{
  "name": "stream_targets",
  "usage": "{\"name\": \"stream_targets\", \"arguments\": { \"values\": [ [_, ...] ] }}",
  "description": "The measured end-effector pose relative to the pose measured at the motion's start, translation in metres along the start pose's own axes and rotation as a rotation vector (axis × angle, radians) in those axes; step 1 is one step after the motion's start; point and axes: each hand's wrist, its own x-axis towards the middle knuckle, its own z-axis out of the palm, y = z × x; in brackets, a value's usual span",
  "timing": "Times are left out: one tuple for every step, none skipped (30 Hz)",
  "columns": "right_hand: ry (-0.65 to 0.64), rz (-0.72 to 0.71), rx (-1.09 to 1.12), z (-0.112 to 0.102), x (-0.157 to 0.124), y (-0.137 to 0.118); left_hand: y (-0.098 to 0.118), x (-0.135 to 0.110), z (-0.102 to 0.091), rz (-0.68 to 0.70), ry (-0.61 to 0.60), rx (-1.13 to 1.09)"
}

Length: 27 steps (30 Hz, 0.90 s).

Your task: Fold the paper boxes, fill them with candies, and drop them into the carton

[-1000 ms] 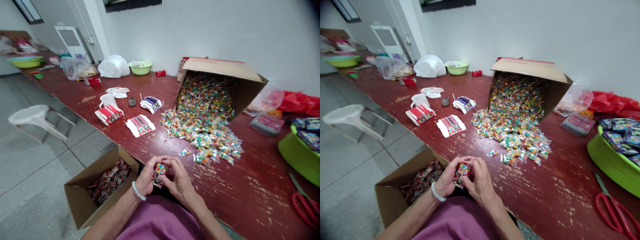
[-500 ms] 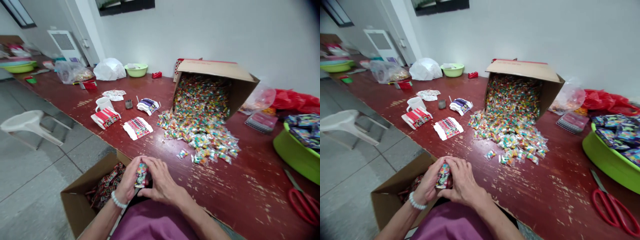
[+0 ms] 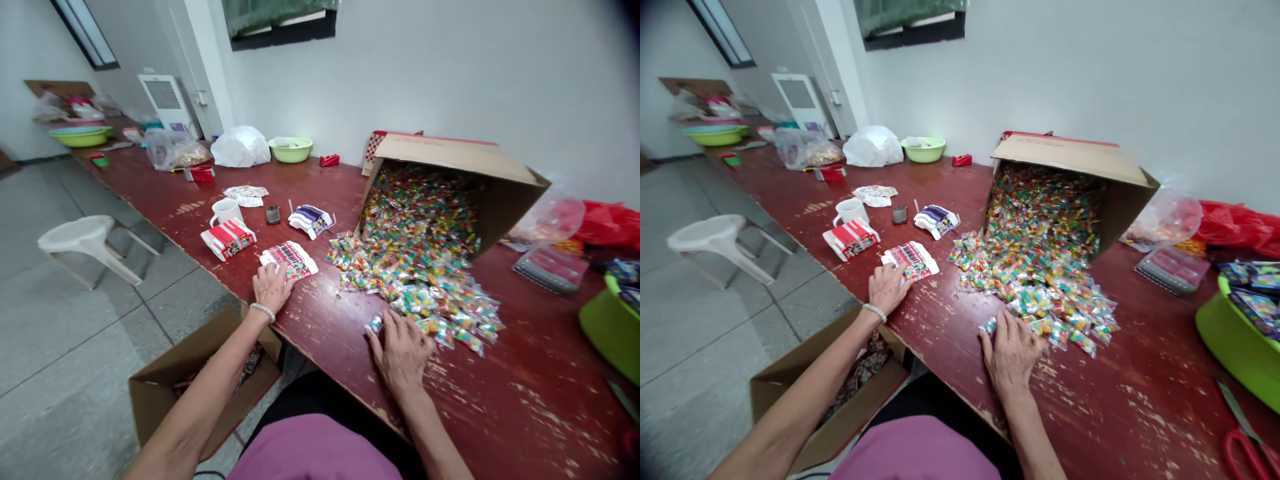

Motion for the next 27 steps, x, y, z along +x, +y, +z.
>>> {"name": "stream_targets", "arguments": {
  "values": [
    [0.003, -0.01, -0.007, 0.0, -0.001, -0.001, 0.003, 0.008, 0.004, -0.003, -0.015, 0.023],
    [0.001, -0.015, -0.011, 0.0, -0.001, -0.003, 0.003, 0.014, 0.008, -0.004, -0.034, 0.043],
    [-0.002, -0.015, -0.012, 0.0, 0.0, -0.004, 0.002, 0.019, 0.009, -0.004, -0.054, 0.06],
    [-0.007, -0.013, -0.011, 0.0, 0.001, -0.004, 0.0, 0.023, 0.01, -0.003, -0.074, 0.074],
    [-0.01, -0.007, -0.009, 0.0, 0.002, -0.005, -0.003, 0.027, 0.01, -0.003, -0.095, 0.084],
    [-0.015, 0.0, -0.009, 0.0, 0.002, -0.005, -0.005, 0.031, 0.01, -0.003, -0.116, 0.092],
    [-0.018, 0.006, -0.009, -0.001, 0.003, -0.006, -0.007, 0.034, 0.009, -0.004, -0.137, 0.097],
    [-0.021, 0.011, -0.009, -0.001, 0.004, -0.006, -0.009, 0.038, 0.008, -0.006, -0.157, 0.099],
    [-0.023, 0.014, -0.011, -0.001, 0.004, -0.006, -0.01, 0.042, 0.007, -0.008, -0.173, 0.098],
    [-0.024, 0.015, -0.011, -0.001, 0.004, -0.007, -0.01, 0.045, 0.006, -0.01, -0.187, 0.095],
    [-0.023, 0.015, -0.011, -0.001, 0.004, -0.007, -0.01, 0.047, 0.004, -0.01, -0.195, 0.092],
    [-0.021, 0.013, -0.009, -0.001, 0.004, -0.007, -0.01, 0.048, 0.003, -0.008, -0.2, 0.087],
    [-0.016, 0.012, -0.008, -0.001, 0.003, -0.006, -0.009, 0.047, 0.001, -0.006, -0.199, 0.081],
    [-0.009, 0.013, -0.008, -0.001, 0.003, -0.006, -0.008, 0.046, 0.0, -0.003, -0.193, 0.076],
    [-0.001, 0.015, -0.007, 0.0, 0.003, -0.006, -0.006, 0.043, -0.001, 0.0, -0.185, 0.069],
    [0.004, 0.018, -0.006, 0.0, 0.003, -0.007, -0.005, 0.038, -0.002, 0.005, -0.176, 0.061],
    [0.007, 0.021, -0.004, 0.0, 0.002, -0.007, -0.004, 0.033, -0.003, 0.012, -0.17, 0.05],
    [0.006, 0.023, 0.0, 0.0, 0.002, -0.006, -0.002, 0.028, -0.003, 0.02, -0.168, 0.035],
    [0.003, 0.024, 0.003, 0.0, 0.002, -0.006, -0.001, 0.022, -0.004, 0.031, -0.169, 0.017],
    [0.0, 0.026, 0.007, -0.001, 0.002, -0.006, 0.0, 0.016, -0.004, 0.044, -0.174, -0.005],
    [0.0, 0.027, 0.012, -0.001, 0.001, -0.006, 0.001, 0.01, -0.004, 0.057, -0.179, -0.031],
    [0.004, 0.027, 0.018, -0.002, 0.001, -0.006, 0.003, 0.004, -0.005, 0.069, -0.182, -0.061],
    [0.012, 0.027, 0.03, -0.003, 0.0, -0.008, 0.005, -0.002, -0.006, 0.082, -0.183, -0.094],
    [0.02, 0.028, 0.048, -0.004, 0.0, -0.01, 0.007, -0.007, -0.007, 0.093, -0.182, -0.13],
    [0.026, 0.023, 0.079, -0.005, 0.001, -0.014, 0.009, -0.013, -0.008, 0.105, -0.181, -0.171],
    [0.026, 0.013, 0.127, -0.006, 0.002, -0.019, 0.012, -0.018, -0.009, 0.117, -0.18, -0.216],
    [0.02, 0.0, 0.197, -0.006, 0.004, -0.026, 0.015, -0.024, -0.01, 0.129, -0.18, -0.265]
  ]
}}
